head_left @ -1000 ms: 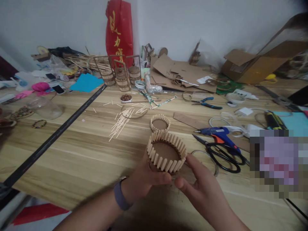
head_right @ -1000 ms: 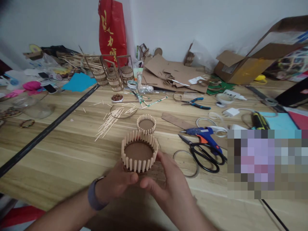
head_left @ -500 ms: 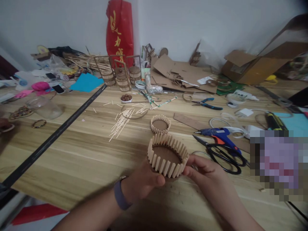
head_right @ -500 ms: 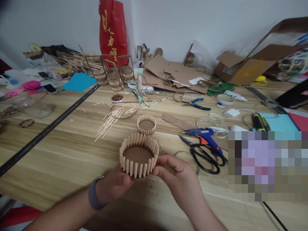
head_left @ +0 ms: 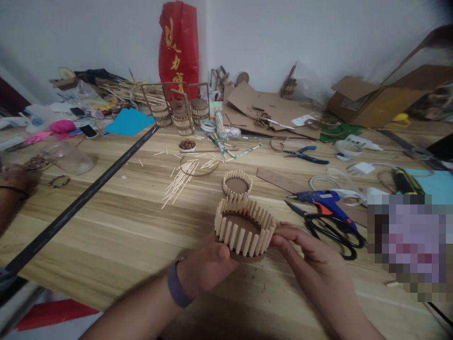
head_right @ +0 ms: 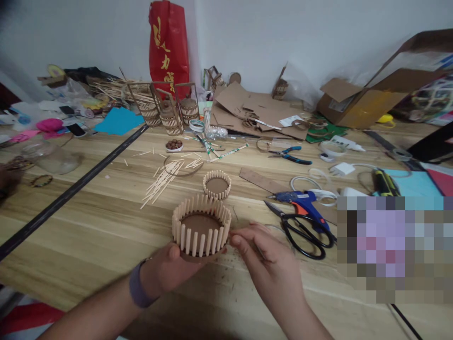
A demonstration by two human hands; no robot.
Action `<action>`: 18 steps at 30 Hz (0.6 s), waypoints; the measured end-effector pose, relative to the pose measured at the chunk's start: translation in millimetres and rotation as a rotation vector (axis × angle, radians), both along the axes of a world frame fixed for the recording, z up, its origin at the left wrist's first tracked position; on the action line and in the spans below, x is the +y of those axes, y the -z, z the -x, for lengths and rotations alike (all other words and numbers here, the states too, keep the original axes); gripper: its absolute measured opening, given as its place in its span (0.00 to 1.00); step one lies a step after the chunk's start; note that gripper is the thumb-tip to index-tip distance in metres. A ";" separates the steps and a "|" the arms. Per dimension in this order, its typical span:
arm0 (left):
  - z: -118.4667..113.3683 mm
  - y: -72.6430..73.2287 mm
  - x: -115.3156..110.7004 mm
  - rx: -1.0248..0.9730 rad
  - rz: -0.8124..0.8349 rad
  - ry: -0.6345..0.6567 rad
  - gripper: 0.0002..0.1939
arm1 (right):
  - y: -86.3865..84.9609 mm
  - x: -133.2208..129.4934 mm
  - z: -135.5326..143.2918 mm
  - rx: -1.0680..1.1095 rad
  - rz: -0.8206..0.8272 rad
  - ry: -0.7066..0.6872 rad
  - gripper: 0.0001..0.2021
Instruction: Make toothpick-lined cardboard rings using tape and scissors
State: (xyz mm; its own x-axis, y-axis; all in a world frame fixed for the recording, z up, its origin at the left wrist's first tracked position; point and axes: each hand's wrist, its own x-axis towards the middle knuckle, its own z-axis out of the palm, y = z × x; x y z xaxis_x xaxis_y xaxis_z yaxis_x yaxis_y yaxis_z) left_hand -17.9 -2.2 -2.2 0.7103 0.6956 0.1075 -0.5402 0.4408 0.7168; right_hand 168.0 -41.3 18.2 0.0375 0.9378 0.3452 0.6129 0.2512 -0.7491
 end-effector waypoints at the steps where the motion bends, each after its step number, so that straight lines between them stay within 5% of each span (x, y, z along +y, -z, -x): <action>1: 0.5 0.3 0.8 0.010 0.011 -0.019 0.33 | -0.6 -0.7 -1.6 -0.066 -0.071 0.042 0.11; 3: 1.3 1.4 2.1 0.041 -0.009 -0.037 0.36 | -3.1 -1.5 -4.5 -0.194 -0.220 0.070 0.11; 6: 1.0 1.1 2.5 0.104 -0.090 0.023 0.35 | -9.7 -1.6 -6.6 -0.352 -0.377 -0.102 0.17; 10: -3.3 3.3 2.2 0.092 -0.061 0.047 0.31 | -18.5 -2.3 -7.0 -0.439 -0.354 -0.311 0.04; 15: -7.4 18.4 5.0 0.140 0.176 -0.062 0.39 | -16.2 12.2 -26.4 -0.558 -0.306 -0.224 0.08; 18: -7.2 21.1 6.2 0.221 0.272 -0.147 0.32 | -6.9 37.2 -47.4 -0.654 -0.277 -0.106 0.12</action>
